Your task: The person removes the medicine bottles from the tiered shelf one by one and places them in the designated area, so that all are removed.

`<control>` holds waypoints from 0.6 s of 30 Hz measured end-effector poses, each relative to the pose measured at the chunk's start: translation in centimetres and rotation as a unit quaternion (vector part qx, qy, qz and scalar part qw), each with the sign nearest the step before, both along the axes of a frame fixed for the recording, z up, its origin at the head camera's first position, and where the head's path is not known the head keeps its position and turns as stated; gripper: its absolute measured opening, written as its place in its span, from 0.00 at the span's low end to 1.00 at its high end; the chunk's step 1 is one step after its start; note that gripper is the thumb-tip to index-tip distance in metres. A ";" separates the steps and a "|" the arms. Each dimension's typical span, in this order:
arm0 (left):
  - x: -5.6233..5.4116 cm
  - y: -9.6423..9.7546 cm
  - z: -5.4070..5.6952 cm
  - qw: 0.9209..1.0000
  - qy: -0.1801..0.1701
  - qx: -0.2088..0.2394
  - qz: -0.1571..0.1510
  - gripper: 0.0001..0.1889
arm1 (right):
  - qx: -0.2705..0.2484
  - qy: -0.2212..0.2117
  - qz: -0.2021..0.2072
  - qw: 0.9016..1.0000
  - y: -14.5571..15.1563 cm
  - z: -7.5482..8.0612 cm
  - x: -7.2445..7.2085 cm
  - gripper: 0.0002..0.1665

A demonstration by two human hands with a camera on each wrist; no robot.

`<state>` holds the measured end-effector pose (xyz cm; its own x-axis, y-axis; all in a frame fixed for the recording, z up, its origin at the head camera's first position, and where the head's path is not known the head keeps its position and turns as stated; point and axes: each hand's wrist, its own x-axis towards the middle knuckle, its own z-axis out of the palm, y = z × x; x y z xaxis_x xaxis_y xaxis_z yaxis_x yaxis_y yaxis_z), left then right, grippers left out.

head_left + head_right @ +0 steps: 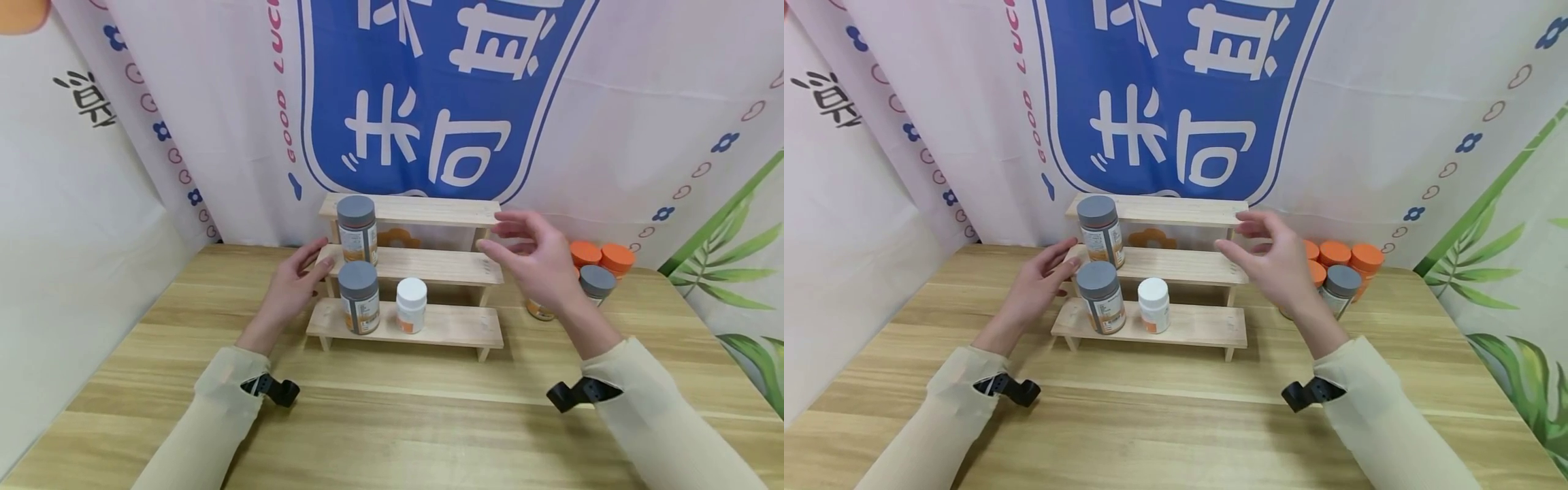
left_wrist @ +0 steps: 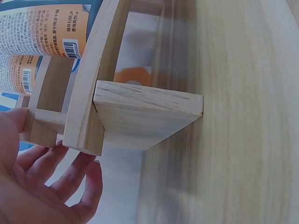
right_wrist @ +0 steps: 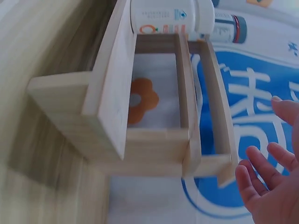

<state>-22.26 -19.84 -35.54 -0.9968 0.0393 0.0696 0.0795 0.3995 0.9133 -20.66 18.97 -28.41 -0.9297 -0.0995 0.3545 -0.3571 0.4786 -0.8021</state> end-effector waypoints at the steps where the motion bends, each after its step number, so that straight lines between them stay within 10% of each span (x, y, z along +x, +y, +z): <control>1: 0.0 0.0 0.0 1.000 0.000 0.000 0.000 0.32 | 0.004 0.000 0.008 1.000 -0.5 0.2 -0.2 0.36; 18: 0.1 0.0 0.0 1.000 0.003 -0.001 -0.003 0.33 | 0.026 -0.062 0.093 0.993 -7.3 0.4 -2.4 0.41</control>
